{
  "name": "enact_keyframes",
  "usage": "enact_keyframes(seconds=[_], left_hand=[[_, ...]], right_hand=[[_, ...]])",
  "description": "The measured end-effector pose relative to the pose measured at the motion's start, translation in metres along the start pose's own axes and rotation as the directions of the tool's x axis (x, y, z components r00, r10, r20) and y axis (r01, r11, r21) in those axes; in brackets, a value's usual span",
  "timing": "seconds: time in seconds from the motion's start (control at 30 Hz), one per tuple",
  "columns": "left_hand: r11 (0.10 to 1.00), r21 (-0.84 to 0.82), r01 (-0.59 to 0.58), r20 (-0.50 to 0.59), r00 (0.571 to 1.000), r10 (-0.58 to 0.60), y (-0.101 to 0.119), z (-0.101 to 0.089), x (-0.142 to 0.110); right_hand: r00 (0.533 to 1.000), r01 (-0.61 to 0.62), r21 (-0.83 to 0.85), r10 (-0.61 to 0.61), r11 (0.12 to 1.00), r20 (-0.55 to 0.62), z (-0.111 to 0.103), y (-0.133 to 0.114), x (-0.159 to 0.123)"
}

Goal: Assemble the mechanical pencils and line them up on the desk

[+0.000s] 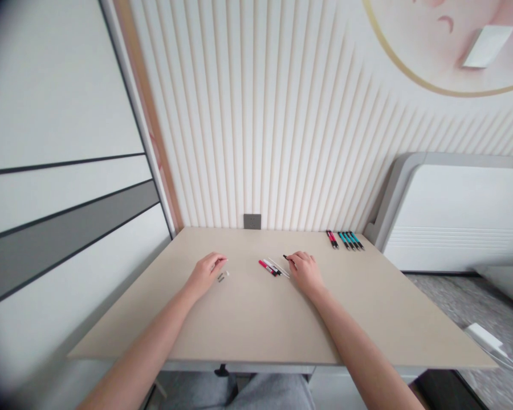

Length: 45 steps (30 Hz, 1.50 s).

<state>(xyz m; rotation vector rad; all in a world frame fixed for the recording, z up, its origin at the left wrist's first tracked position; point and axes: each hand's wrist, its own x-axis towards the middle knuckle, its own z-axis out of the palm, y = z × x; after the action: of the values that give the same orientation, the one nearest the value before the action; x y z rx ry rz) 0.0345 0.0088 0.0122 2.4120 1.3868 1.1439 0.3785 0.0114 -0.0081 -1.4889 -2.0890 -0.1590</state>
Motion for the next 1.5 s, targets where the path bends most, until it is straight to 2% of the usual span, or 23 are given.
enact_keyframes(seconds=[0.07, 0.13, 0.3, 0.53, 0.73, 0.93, 1.13, 1.5], left_hand=[[0.995, 0.015, 0.096, -0.091, 0.991, -0.094, -0.009, -0.003, 0.0], [0.981, 0.03, 0.191, -0.13, 0.974, -0.185, -0.017, -0.003, -0.001], [0.942, 0.137, 0.306, -0.022, 0.952, -0.306, -0.028, -0.001, -0.004], [0.938, 0.185, 0.294, 0.022, 0.953, -0.303, -0.026, 0.0, -0.006], [0.939, 0.221, 0.264, 0.057, 0.958, -0.282, -0.025, 0.002, -0.007], [0.944, 0.237, 0.23, 0.065, 0.966, -0.252, -0.025, 0.002, -0.007], [0.944, 0.257, 0.205, 0.078, 0.97, -0.232, -0.023, 0.002, -0.007], [0.941, 0.27, 0.203, 0.1, 0.966, -0.237, -0.018, 0.0, -0.008]], right_hand=[[0.999, -0.043, -0.031, 0.044, 0.999, 0.032, -0.001, 0.004, -0.004], [0.996, -0.061, -0.055, 0.064, 0.997, 0.064, -0.001, 0.007, -0.007], [0.995, -0.057, -0.085, 0.064, 0.995, 0.082, -0.002, 0.008, -0.012], [0.998, -0.057, -0.052, 0.057, 0.997, -0.01, -0.002, 0.01, -0.013], [0.956, -0.256, -0.008, 0.252, 0.967, -0.152, -0.003, 0.041, -0.016], [0.931, -0.33, 0.028, 0.33, 0.944, -0.155, -0.005, 0.067, -0.02], [0.959, -0.269, -0.026, 0.265, 0.963, -0.101, -0.005, 0.056, -0.02], [0.999, -0.039, -0.106, 0.038, 0.994, -0.01, -0.008, 0.023, -0.019]])
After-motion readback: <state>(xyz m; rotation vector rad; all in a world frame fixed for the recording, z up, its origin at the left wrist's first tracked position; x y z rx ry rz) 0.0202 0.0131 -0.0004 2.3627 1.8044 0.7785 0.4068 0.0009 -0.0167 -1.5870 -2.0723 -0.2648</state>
